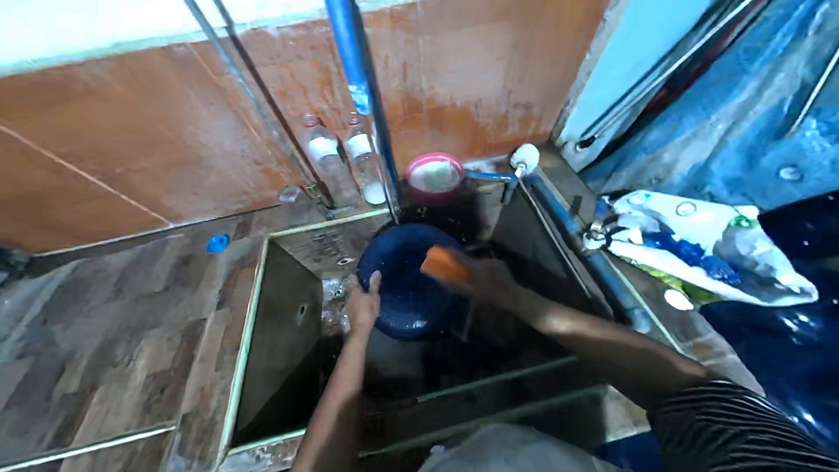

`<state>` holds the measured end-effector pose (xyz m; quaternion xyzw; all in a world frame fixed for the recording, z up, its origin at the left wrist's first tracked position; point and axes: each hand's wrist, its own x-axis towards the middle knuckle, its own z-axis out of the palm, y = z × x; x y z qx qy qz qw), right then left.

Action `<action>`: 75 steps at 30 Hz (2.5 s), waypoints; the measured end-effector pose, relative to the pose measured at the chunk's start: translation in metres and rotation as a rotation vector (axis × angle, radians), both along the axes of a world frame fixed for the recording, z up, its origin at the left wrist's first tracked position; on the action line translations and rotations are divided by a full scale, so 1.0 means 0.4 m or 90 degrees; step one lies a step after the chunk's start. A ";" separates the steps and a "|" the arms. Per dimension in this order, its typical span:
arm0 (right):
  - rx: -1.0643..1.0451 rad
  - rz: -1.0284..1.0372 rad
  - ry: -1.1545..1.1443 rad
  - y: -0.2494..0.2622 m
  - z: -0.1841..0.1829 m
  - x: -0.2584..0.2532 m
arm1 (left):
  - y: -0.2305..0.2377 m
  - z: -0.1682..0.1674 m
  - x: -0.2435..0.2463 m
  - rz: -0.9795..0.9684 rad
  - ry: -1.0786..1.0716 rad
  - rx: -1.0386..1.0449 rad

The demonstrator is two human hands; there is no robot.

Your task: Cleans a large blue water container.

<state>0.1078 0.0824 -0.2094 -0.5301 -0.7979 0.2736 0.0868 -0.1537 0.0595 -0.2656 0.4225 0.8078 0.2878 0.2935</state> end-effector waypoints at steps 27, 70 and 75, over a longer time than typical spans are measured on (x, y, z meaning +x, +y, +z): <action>-0.140 -0.151 0.286 0.130 -0.060 -0.145 | 0.132 0.016 0.150 -0.099 0.342 0.019; -0.325 -0.305 0.529 0.118 -0.496 -0.080 | 0.134 -0.020 -0.055 0.040 0.219 -0.016; -0.297 -0.242 0.651 0.193 -0.352 -0.174 | 0.189 -0.040 -0.038 -0.111 0.188 0.093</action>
